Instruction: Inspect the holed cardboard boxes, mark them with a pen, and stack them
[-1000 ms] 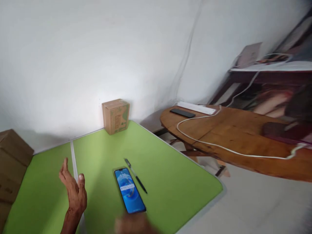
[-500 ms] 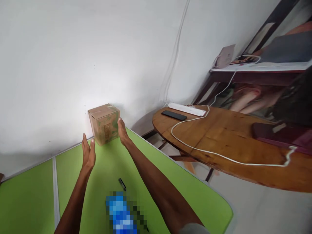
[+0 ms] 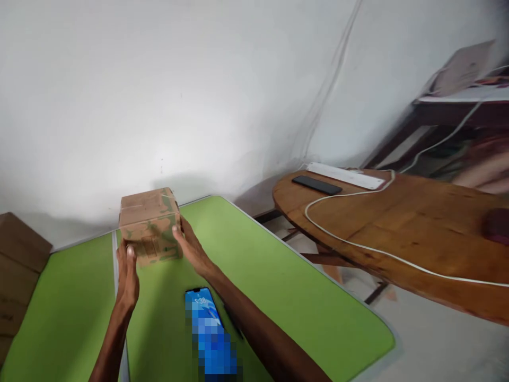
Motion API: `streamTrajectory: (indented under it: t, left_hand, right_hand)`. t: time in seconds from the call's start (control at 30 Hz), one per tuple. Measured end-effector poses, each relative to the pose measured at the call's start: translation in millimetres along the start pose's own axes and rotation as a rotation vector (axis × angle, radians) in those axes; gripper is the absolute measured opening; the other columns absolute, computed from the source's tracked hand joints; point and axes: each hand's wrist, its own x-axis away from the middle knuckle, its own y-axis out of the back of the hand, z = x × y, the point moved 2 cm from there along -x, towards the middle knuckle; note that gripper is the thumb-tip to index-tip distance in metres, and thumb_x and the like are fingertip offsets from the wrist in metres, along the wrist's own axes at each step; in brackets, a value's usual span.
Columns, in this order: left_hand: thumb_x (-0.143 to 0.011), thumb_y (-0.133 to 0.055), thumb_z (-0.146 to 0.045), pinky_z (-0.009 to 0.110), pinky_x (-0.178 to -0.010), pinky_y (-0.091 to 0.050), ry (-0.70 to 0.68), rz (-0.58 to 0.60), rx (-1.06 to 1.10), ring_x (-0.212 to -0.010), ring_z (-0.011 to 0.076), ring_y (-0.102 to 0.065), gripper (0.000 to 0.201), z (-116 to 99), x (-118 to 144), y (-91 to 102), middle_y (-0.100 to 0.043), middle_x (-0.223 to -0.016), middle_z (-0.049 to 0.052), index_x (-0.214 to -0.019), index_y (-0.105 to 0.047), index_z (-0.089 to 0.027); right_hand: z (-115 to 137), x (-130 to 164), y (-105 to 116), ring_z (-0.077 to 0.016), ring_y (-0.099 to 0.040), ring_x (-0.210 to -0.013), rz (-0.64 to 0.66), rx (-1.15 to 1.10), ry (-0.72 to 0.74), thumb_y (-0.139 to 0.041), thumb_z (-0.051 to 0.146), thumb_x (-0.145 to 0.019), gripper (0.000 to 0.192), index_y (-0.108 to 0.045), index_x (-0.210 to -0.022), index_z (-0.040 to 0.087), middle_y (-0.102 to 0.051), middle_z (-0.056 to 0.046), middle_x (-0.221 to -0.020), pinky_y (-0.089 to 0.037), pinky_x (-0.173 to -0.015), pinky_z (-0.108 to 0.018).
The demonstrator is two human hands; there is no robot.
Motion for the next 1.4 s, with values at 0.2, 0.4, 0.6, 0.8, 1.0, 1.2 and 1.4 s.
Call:
streamTrajectory:
  t: [0.2,0.4,0.6,0.8,1.0,1.2,1.4]
  left_hand:
    - [-0.103,-0.041,-0.09,0.066,-0.117,-0.052,0.062,-0.317,-0.09,-0.131,0.0393,-0.064,0.079,-12,114,91.0,-0.07,-0.138,0.017,-0.14,-0.069,-0.026]
    - [-0.098,-0.024,-0.1,0.058,-0.12,-0.05,0.096,-0.383,-0.073,-0.137,0.0368,-0.065,0.1,-17,139,113.7,-0.073,-0.146,0.017,-0.136,-0.073,-0.023]
    - [-0.107,-0.023,-0.091,0.058,-0.129,-0.044,0.03,-0.3,-0.037,-0.15,0.0348,-0.061,0.094,-15,122,121.1,-0.071,-0.157,0.016,-0.15,-0.069,-0.022]
    - [-0.111,-0.028,-0.084,0.059,-0.136,-0.037,-0.012,-0.18,-0.013,-0.157,0.0352,-0.057,0.084,-15,122,114.9,-0.068,-0.162,0.015,-0.153,-0.069,-0.024]
    - [-0.105,-0.028,-0.093,0.058,-0.134,-0.041,-0.017,-0.139,-0.005,-0.152,0.037,-0.06,0.092,-13,119,112.9,-0.072,-0.158,0.015,-0.146,-0.075,-0.025]
    - [-0.098,-0.037,-0.1,0.064,-0.133,-0.042,-0.001,-0.157,0.015,-0.149,0.0406,-0.062,0.094,-11,116,122.3,-0.074,-0.152,0.015,-0.138,-0.079,-0.025]
    - [-0.101,-0.043,-0.094,0.067,-0.135,-0.039,-0.002,-0.175,0.073,-0.152,0.0444,-0.06,0.089,2,107,130.0,-0.074,-0.15,0.019,-0.137,-0.078,-0.021]
  right_hand:
    - [35,131,-43,-0.0347,-0.045,-0.17,0.217,0.0,-0.1,-0.061,0.078,-0.106,0.089,-0.04,-0.181,0.036,-0.052,-0.011,-0.181,-0.039,-0.139,-0.058]
    - [62,202,-31,-0.0366,-0.06,-0.158,0.231,0.107,-0.181,-0.065,0.074,-0.103,0.082,-0.051,-0.172,0.033,-0.061,-0.016,-0.172,-0.05,-0.13,-0.062]
    - [130,244,-20,-0.0397,-0.06,-0.156,0.016,0.296,0.062,-0.081,0.056,-0.101,0.078,-0.054,-0.17,0.031,-0.058,-0.019,-0.171,-0.056,-0.122,-0.065]
    - [194,317,-77,-0.0345,-0.061,-0.158,1.066,0.012,0.354,-0.091,0.045,-0.098,0.071,-0.064,-0.164,0.044,-0.072,-0.006,-0.163,-0.058,-0.128,-0.047]
    - [171,357,-174,-0.0155,-0.064,-0.155,1.55,-0.206,0.413,-0.071,0.027,-0.112,0.042,-0.068,-0.154,0.031,-0.066,-0.001,-0.171,-0.035,-0.14,-0.029]
    - [174,317,-181,-0.0224,-0.086,-0.115,1.193,-0.32,0.174,-0.073,0.036,-0.11,0.023,-0.084,-0.128,0.026,-0.09,-0.005,-0.128,-0.06,-0.116,-0.029]
    - [200,257,-102,-0.0245,-0.086,-0.115,0.715,-0.326,0.157,-0.049,0.044,-0.122,0.042,-0.086,-0.13,0.027,-0.09,-0.008,-0.125,-0.063,-0.112,-0.033]
